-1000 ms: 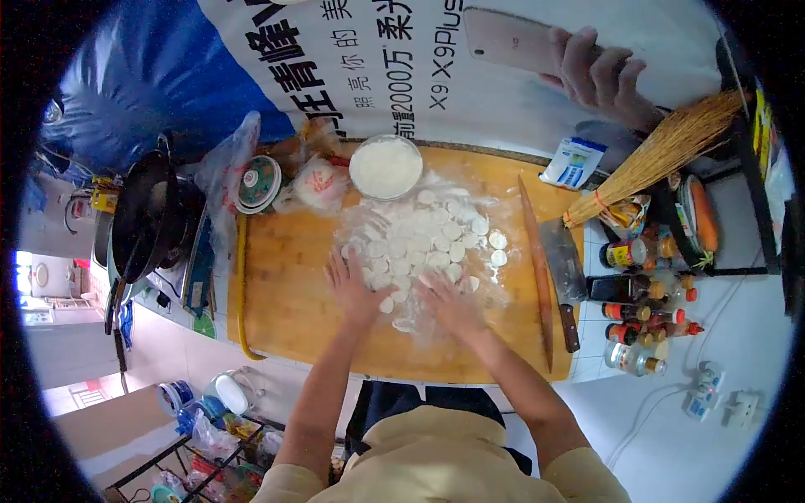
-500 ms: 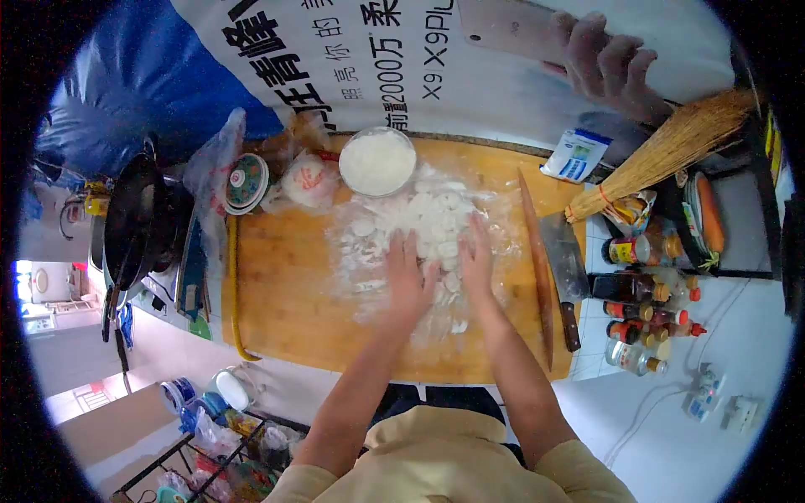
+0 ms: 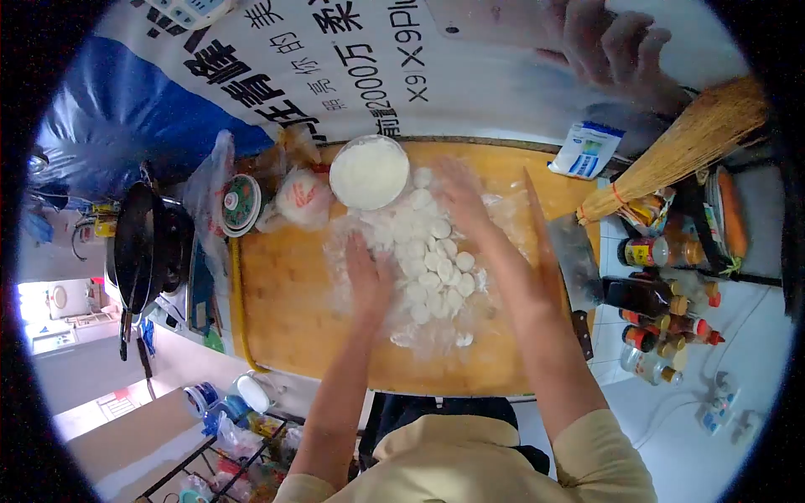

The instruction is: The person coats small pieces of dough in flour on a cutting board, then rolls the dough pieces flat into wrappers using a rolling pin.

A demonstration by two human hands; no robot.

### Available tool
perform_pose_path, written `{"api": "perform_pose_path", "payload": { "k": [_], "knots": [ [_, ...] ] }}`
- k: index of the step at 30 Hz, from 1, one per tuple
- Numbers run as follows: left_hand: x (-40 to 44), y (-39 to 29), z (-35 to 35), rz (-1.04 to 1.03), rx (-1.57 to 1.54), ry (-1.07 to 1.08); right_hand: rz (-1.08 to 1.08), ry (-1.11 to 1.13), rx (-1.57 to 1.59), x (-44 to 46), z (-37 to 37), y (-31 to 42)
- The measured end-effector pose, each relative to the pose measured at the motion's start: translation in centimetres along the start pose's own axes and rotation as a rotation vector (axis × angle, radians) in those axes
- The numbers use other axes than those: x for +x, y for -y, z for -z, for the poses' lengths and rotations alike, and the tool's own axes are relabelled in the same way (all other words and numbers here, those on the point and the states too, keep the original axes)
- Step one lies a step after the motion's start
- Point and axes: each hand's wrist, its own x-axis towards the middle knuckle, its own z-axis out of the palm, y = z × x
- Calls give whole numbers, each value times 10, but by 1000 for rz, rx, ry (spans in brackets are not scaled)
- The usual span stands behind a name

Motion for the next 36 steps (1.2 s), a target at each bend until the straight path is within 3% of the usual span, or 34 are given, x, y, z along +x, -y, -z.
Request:
{"api": "perform_pose_path", "payload": {
  "k": [5,9,11,12,14,15,17,18,20,21,25,27,28,30,31,32,34,35,36],
  "knots": [
    [12,-29,-9,5,-104,94,159,387,-14,5,-22,20],
    [20,-29,-39,-15,-185,34,175,430,77,-11,-38,21],
    [25,-37,-39,28,-278,13,94,366,373,-19,-43,26],
    [26,-39,-40,26,-279,17,91,364,373,-22,-44,29],
    [27,-44,-40,155,-599,-37,-300,342,999,-29,-44,34],
    [27,-45,-40,220,-758,-64,-303,339,999,-31,-39,37],
    [30,-49,-38,352,-1074,-118,-804,425,1681,-33,-25,47],
    [30,-54,-31,353,-1074,-116,-806,422,1681,-38,-25,49],
    [28,-61,-12,547,-1060,-92,-356,447,1251,-51,-27,53],
    [22,-56,-11,567,-958,-133,-289,480,1058,-54,-13,64],
    [-16,-28,2,554,-874,51,-286,241,875,-88,7,59],
    [-47,-18,7,37,-311,37,-299,-42,512,-105,20,37],
    [-52,-28,14,39,-311,33,-295,-39,512,-112,17,28],
    [-63,-54,19,-17,-187,14,53,-120,-150,-130,8,16],
    [-66,-61,14,97,-270,65,-37,29,-53,-139,7,32],
    [-70,-63,2,103,-272,65,-38,35,-55,-140,3,46],
    [-61,-70,-19,110,-372,-87,-102,14,249,-137,-6,67],
    [-56,-77,-16,171,-429,-58,-245,12,413,-140,-15,65],
    [-49,-76,-18,175,-427,-63,-242,17,415,-135,-16,68]
  ]
}}
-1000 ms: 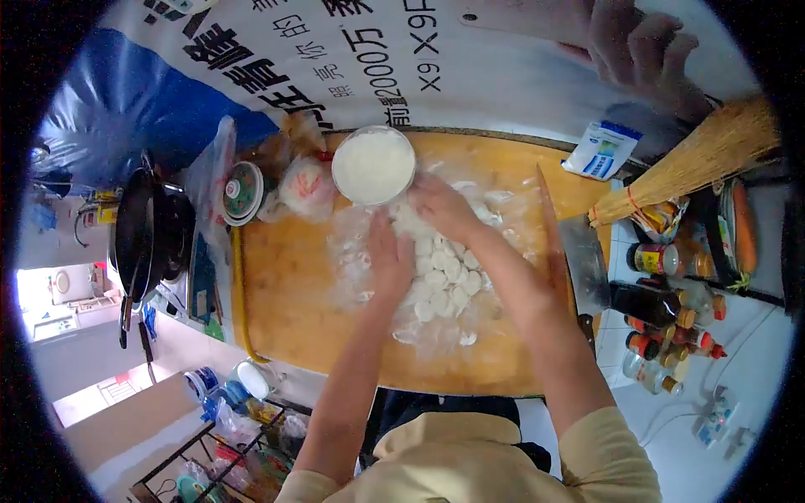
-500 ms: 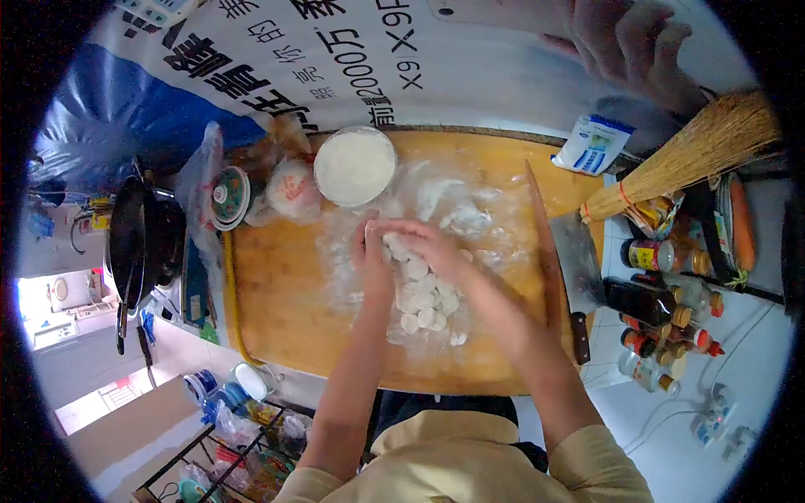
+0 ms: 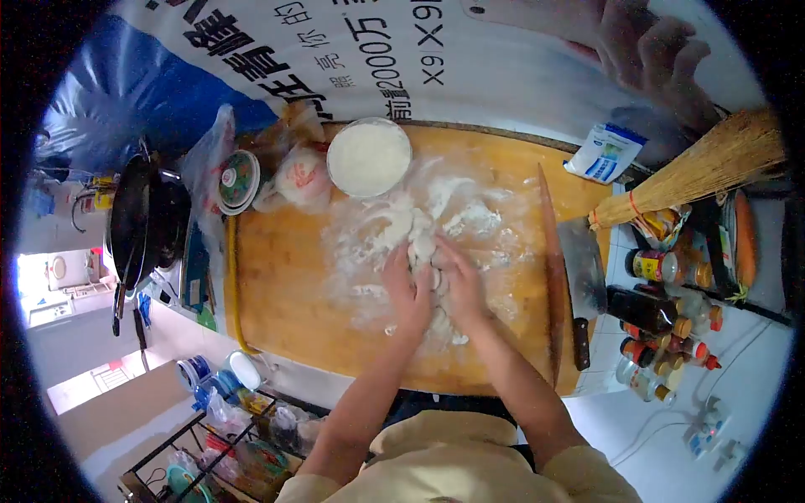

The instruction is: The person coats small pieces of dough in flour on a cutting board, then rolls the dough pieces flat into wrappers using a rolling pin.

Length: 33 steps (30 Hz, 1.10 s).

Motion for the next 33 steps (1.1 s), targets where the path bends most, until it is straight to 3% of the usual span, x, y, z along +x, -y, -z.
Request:
{"api": "perform_pose_path", "payload": {
  "k": [2,3,6,7,9,10,11,13,14,16,18,20,22,24,25,29,31,33],
  "knots": [
    [10,1,-4,-83,53,90,-435,-115,939,15,1,5],
    [14,-3,-7,-83,49,87,-465,-19,1178,21,10,10],
    [25,-16,-15,-91,-5,95,-430,36,1184,29,14,-1],
    [28,-22,-19,-47,-148,30,-430,37,1182,27,13,1],
    [31,-23,-19,-3,-292,-36,-270,83,764,22,11,11],
    [35,-17,-14,131,-410,-46,-268,82,764,19,14,25],
    [38,-10,-8,265,-527,-56,-168,185,476,13,16,40],
    [31,-1,10,263,-515,-37,137,264,-169,-3,7,41],
    [24,5,19,266,-506,-19,139,259,-166,-15,7,34],
    [3,44,31,189,-416,-41,426,514,-843,-27,18,42],
    [-15,59,55,-264,278,148,448,518,-876,-27,22,37],
    [-34,25,69,-254,366,236,464,520,-914,-24,22,24],
    [-49,8,72,-250,453,320,611,329,-911,-6,21,12],
    [-62,1,67,-191,519,421,458,483,-1044,4,33,30],
    [-65,3,63,-214,509,427,381,304,-880,7,37,30],
    [-45,7,47,-284,591,322,179,-138,-406,-3,51,26],
    [-18,9,37,-323,644,159,187,-166,-434,-22,63,16],
    [6,2,29,-296,575,179,115,-169,-593,-50,81,16]
  ]
}}
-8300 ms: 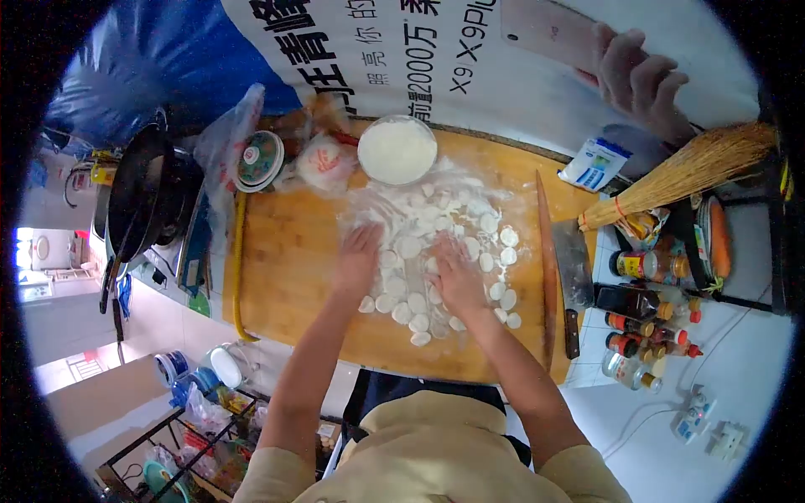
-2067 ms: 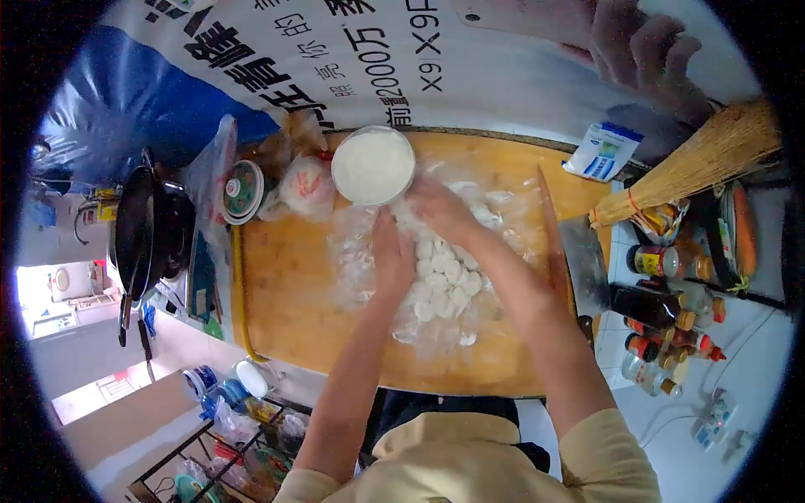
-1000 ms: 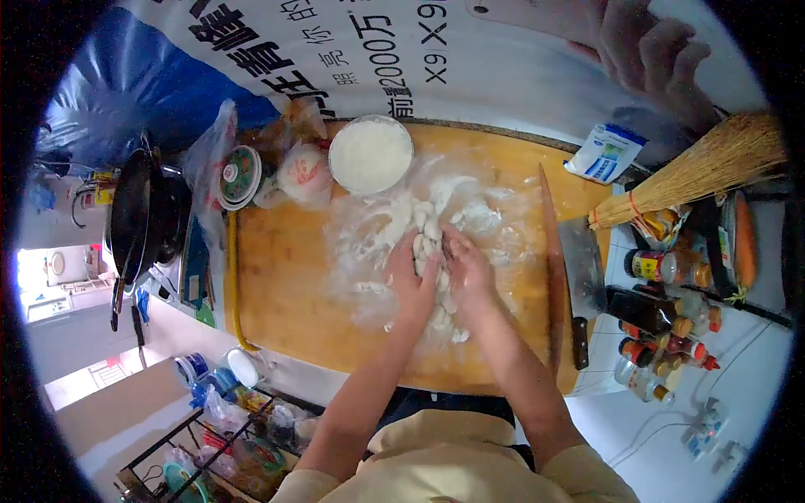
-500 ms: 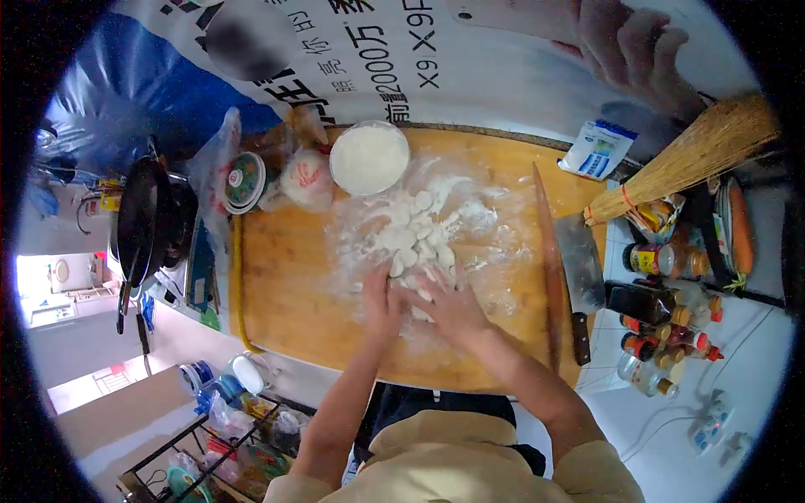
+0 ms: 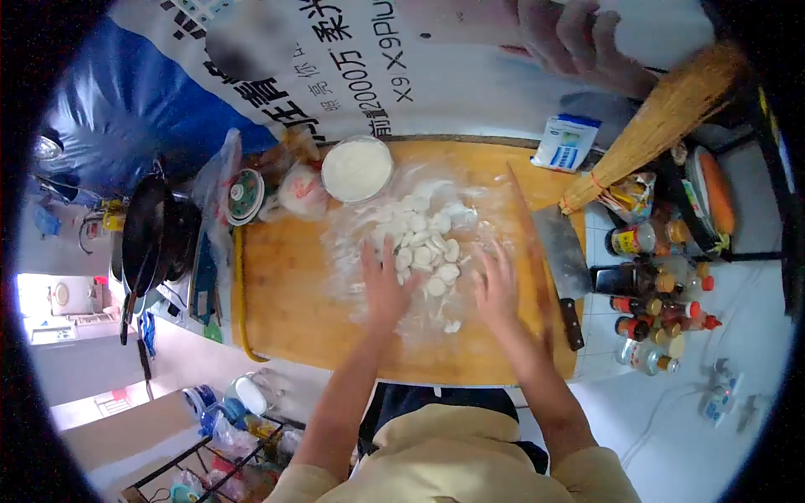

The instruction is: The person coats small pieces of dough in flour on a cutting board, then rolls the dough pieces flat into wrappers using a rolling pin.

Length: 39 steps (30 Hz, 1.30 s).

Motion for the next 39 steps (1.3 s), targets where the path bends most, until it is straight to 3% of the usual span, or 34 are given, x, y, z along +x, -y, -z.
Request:
{"api": "perform_pose_path", "payload": {
  "k": [4,6,8,11,13,17,19,20,22,23,26,27,29,30,31,32,34,35,37,39],
  "knots": [
    [30,-6,-14,-21,-67,-58,-62,-131,-234,-50,40,-20],
    [41,-5,-30,-3,-131,-128,-308,-168,-237,-71,55,-25],
    [38,-2,-36,19,-186,-180,-339,-251,-271,-95,50,-34],
    [29,1,-21,-39,-286,-122,-352,-354,-342,-116,35,-49],
    [4,8,-3,-166,-117,19,-455,-338,-336,-116,32,-46],
    [-33,41,40,-235,-17,129,-471,-319,-257,-125,27,-41],
    [-47,39,74,-262,-58,81,-263,-297,-192,-133,20,-32],
    [-51,47,76,-265,-67,82,-264,-299,-201,-138,17,-26],
    [-58,56,78,-435,60,115,-206,19,104,-144,11,-10],
    [-63,58,78,-433,51,121,-212,25,97,-146,8,-4],
    [-75,68,79,-490,34,91,57,262,89,-152,-8,9],
    [-77,87,68,-486,75,187,52,272,84,-150,-12,12],
    [-87,104,67,-474,112,284,-115,567,188,-138,-17,13],
    [-93,105,74,-453,43,192,-116,575,185,-130,-20,9],
    [-99,107,79,-431,-25,102,-360,611,494,-121,-22,5],
    [-104,112,79,-424,-26,108,-608,631,802,-112,-24,0],
    [-113,119,80,-360,-99,145,-760,498,985,-86,-13,15],
    [-116,121,81,-357,-97,152,-766,501,988,-76,-20,7],
    [-122,120,85,-303,-163,120,-593,82,1248,-59,-36,-7],
    [-124,120,90,-299,-137,103,-604,174,1293,-53,-40,3]
  ]
}}
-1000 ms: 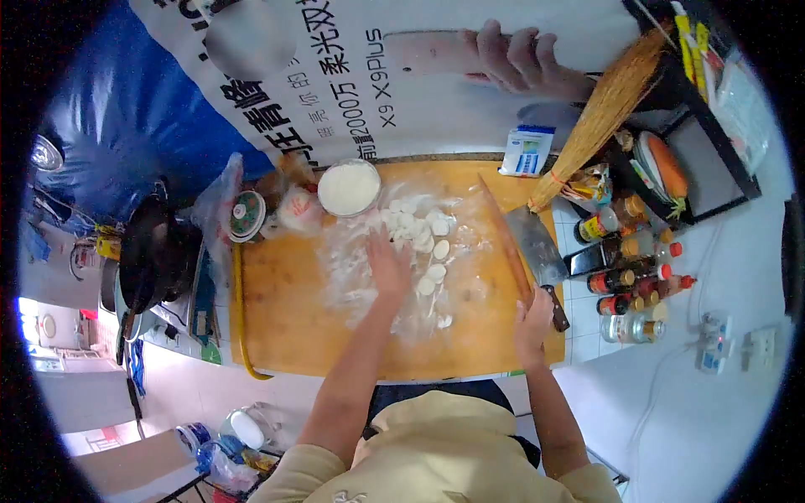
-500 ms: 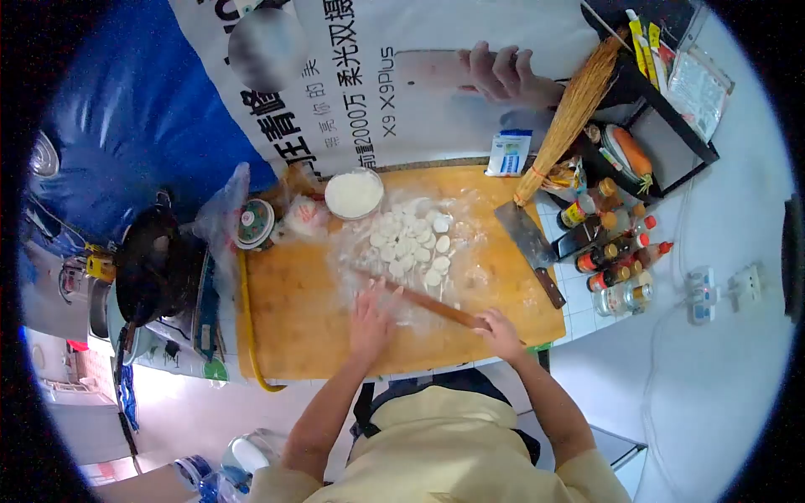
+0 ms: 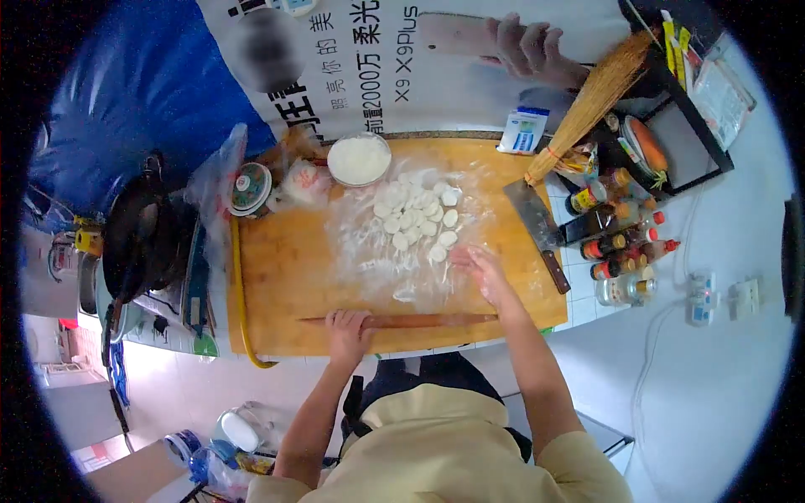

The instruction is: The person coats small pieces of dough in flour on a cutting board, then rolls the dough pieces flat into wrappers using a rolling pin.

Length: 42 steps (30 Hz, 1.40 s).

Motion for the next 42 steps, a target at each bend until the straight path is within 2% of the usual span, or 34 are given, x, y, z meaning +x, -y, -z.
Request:
{"api": "perform_pose_path", "payload": {
  "k": [3,4,6,7,9,11,13,14,16,17,19,20,22,23,25,26,28,32,34,35,38,40,42],
  "knots": [
    [-3,-6,3,-7,42,-2,-192,328,-102,-9,-38,-14],
    [-3,-8,2,-19,62,1,-202,325,-101,-9,-49,-31],
    [-2,-9,-1,-42,33,-7,-189,445,-448,-5,-66,-62],
    [-1,-10,-2,-73,5,-20,-199,450,-444,-6,-76,-54],
    [2,-17,-2,-57,5,-12,32,147,-421,-3,-89,-35],
    [1,-18,-4,-46,4,-4,-7,1,-468,16,-66,-26],
    [-1,-18,-7,-42,30,-10,92,-207,-208,13,-63,1],
    [-2,-19,-8,-32,30,-3,80,-206,-207,21,-52,4],
    [0,-25,-8,-9,-21,-63,375,-519,-1005,36,-35,10],
    [3,-28,-7,-5,-22,-56,367,-519,-1005,37,-32,12],
    [6,-33,-7,-40,-2,-60,317,-346,-1227,33,-40,25],
    [8,-34,-7,-34,1,-55,311,-341,-1225,31,-40,23],
    [8,-35,-8,-30,-3,27,438,-315,-1216,26,-41,17],
    [7,-35,-9,-23,-3,29,432,-309,-1217,21,-38,11],
    [6,-34,-13,-78,31,-29,548,-102,-1286,2,-30,-3],
    [6,-33,-14,-76,28,-28,546,-102,-1288,-10,-27,-8],
    [6,-32,-14,-105,43,-23,566,70,-1384,-35,-24,-14],
    [8,-37,-6,-111,64,34,560,2,-1245,-54,-27,-12],
    [8,-39,-8,-130,72,-15,275,-201,-1169,-56,-37,-10],
    [9,-39,-9,-138,72,-14,278,-208,-1165,-53,-39,-15],
    [12,-40,-11,-130,71,50,242,-95,-1143,-47,-39,-26],
    [16,-40,-11,-105,76,81,402,101,-1204,-51,-38,-23],
    [18,-32,-10,-97,58,106,371,30,-1137,-59,-29,-20]
  ]
}}
